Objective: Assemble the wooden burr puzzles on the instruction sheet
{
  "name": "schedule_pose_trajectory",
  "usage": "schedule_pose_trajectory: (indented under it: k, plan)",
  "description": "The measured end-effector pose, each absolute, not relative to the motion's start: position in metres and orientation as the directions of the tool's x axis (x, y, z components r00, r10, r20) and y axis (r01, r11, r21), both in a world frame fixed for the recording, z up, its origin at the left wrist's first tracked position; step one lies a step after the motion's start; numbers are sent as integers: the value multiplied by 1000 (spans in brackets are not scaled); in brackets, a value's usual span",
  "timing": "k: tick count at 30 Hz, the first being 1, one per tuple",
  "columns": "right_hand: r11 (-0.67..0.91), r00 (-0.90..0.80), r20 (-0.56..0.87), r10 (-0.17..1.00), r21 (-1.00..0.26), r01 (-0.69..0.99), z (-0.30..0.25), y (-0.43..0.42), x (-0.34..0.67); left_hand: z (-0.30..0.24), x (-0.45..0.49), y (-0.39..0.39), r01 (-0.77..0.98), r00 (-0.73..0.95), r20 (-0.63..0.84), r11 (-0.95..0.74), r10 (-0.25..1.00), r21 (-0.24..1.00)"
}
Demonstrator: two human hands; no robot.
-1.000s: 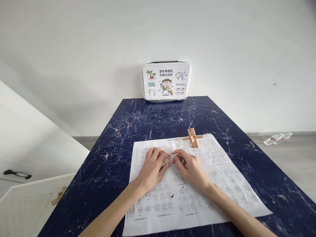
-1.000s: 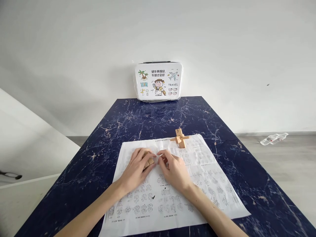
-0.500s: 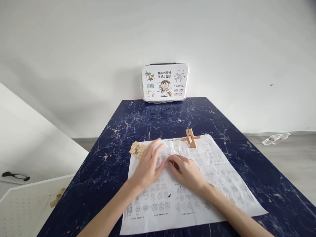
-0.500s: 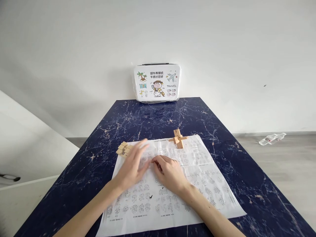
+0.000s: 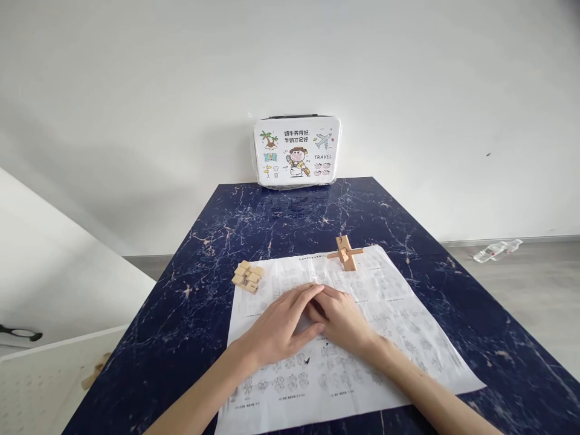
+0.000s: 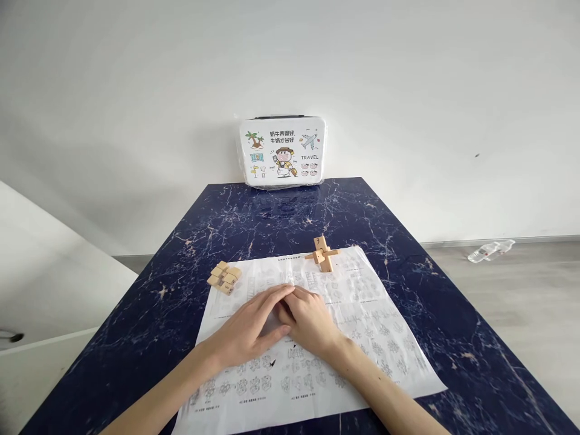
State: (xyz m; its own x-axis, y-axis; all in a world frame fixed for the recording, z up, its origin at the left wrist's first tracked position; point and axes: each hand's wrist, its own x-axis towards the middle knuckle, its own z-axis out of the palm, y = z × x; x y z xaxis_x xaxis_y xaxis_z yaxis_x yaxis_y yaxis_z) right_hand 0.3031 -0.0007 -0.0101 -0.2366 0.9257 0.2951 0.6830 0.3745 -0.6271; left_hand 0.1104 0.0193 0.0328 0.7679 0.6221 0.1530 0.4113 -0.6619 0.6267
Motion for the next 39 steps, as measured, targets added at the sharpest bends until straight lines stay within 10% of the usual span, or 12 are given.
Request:
schedule_pose_trajectory:
  k: [39]
  plan:
    - [372, -260, 267, 928, -666, 647, -3, 2, 301, 31, 106, 25, 422, 762, 138, -647, 633, 636]
